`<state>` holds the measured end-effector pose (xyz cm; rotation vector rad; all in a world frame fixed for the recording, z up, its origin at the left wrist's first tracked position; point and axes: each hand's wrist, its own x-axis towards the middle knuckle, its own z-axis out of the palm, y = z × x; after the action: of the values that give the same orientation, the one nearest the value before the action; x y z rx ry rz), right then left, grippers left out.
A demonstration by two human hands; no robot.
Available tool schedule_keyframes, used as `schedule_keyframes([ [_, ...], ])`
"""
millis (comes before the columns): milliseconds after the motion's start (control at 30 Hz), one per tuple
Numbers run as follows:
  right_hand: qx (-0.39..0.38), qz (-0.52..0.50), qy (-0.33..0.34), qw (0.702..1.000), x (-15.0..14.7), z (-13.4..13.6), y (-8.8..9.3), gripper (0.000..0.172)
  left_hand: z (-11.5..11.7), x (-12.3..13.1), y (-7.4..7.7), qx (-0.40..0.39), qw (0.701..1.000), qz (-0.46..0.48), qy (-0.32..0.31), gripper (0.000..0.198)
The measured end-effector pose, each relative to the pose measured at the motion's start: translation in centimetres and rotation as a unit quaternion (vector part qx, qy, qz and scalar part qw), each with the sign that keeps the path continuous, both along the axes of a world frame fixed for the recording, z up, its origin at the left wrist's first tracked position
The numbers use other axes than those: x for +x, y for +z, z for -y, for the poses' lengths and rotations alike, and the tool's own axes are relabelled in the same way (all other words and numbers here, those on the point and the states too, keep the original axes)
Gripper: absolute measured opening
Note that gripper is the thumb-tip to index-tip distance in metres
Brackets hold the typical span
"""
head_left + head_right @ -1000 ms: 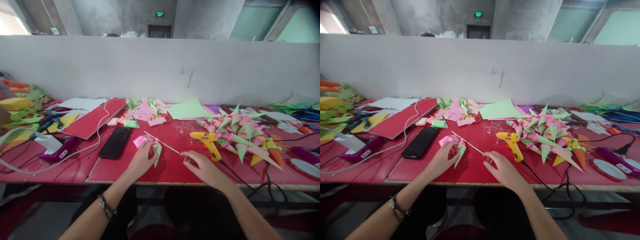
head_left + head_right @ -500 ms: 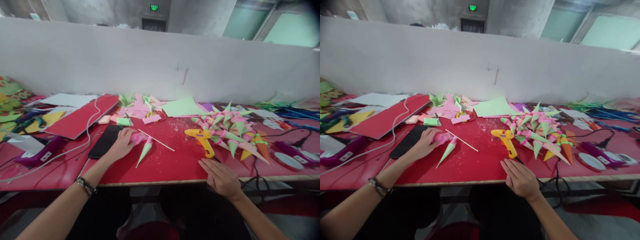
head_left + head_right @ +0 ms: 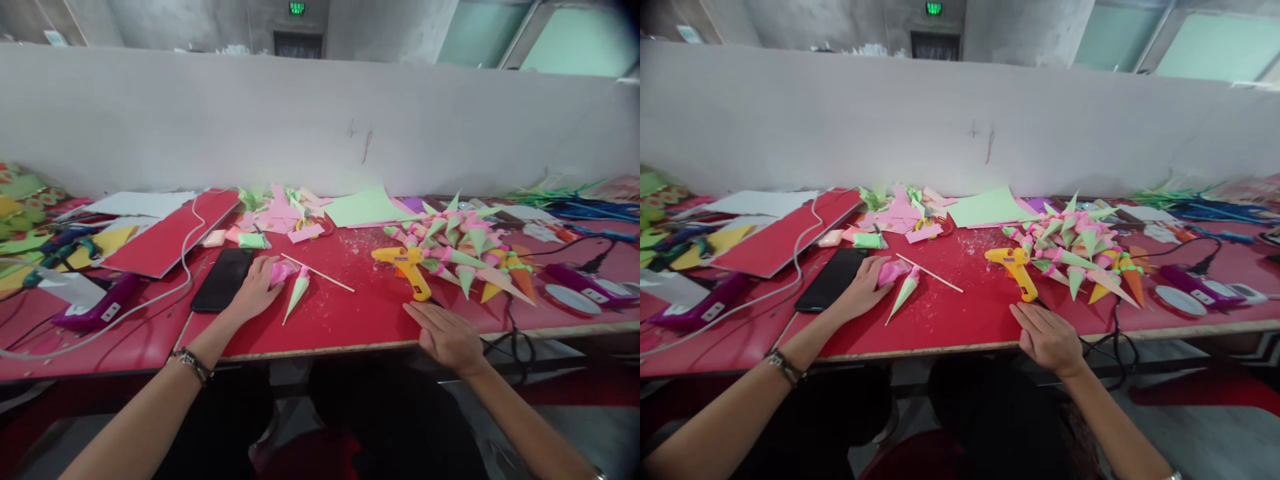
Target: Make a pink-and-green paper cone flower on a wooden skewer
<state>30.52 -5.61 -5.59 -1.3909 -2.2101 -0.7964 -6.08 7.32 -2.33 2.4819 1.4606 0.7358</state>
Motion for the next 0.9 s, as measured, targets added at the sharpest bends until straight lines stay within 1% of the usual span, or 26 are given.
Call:
schedule_keyframes([
  [267,0.000,0.021,-0.007,1.000,-0.1,0.0,0.1,0.038,0.9,0.2,0.3,0.007,0.999,0.045,0.010,0.050],
  [433,0.025,0.043,-0.004,0.999,-0.3,0.0,0.2,0.037,1.2,0.2,0.5,0.038,0.996,0.073,0.022,0.053],
  [700,0.048,0.057,-0.003,0.997,-0.5,0.1,0.6,0.036,1.5,0.3,1.0,0.062,0.993,0.100,0.030,0.053],
  [833,0.069,0.061,0.004,0.996,-0.7,0.0,0.6,0.035,1.6,0.1,0.9,0.091,0.991,0.099,0.016,0.059],
  [900,0.081,0.055,0.007,0.995,-0.7,0.0,0.6,0.034,1.6,0.1,0.9,0.091,0.991,0.100,0.008,0.063],
])
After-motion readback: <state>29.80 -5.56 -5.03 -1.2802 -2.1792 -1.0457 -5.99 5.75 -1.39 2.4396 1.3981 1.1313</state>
